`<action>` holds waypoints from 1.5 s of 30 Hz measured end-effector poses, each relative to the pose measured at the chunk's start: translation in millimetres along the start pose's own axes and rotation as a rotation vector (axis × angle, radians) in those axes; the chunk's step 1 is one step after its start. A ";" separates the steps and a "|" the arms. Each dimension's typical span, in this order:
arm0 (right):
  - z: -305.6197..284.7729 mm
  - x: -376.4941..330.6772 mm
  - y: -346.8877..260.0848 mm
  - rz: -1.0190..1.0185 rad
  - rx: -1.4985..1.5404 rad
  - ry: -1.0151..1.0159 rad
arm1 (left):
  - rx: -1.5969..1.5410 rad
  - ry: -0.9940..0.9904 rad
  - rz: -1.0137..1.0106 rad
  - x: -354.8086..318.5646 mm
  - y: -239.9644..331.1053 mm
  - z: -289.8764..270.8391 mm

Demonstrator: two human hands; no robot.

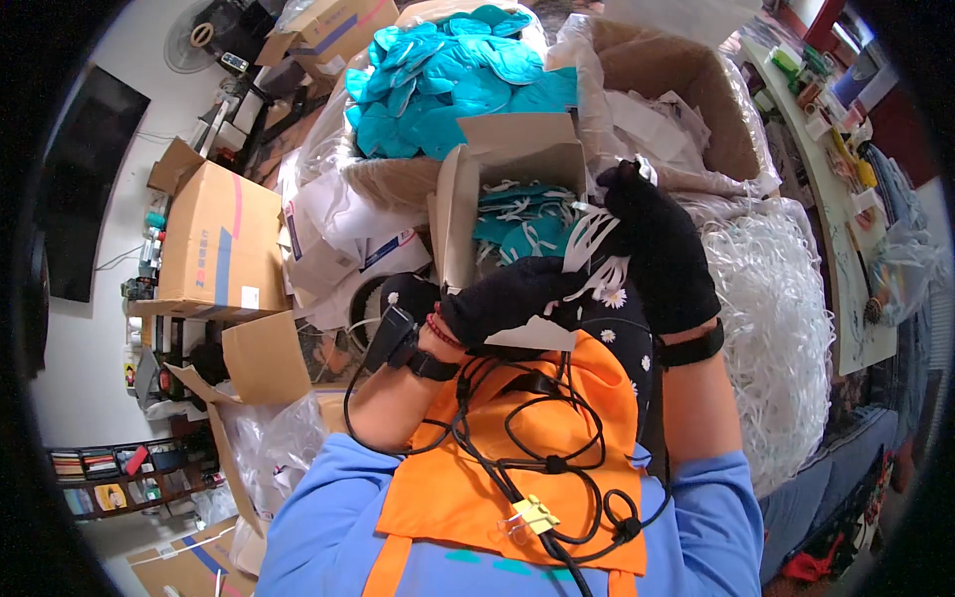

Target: The person is packing and inspecting individual face masks in a cluttered workspace.

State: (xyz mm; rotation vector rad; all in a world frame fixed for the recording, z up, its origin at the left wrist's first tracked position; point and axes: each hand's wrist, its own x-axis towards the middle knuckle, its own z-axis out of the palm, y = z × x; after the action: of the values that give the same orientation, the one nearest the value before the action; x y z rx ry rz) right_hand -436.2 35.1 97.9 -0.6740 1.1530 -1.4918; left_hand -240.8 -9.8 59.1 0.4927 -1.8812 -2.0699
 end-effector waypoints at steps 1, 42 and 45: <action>-3.4 1.8 -0.8 -0.022 -0.036 0.030 | -0.136 -0.052 -0.234 -1.8 2.4 -1.3; -54.0 7.8 -13.1 -0.316 -0.424 0.058 | -0.005 0.278 0.290 -4.3 -26.0 -12.9; -47.7 2.7 -0.2 -0.719 -1.178 -0.099 | -0.289 0.155 0.062 21.3 -41.7 3.6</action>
State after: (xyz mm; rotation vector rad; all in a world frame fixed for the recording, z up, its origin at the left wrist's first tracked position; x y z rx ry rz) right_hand -478.9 46.9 80.1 -2.1019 1.7860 -1.1560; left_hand -261.2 -11.9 16.9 0.4995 -1.4624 -2.1477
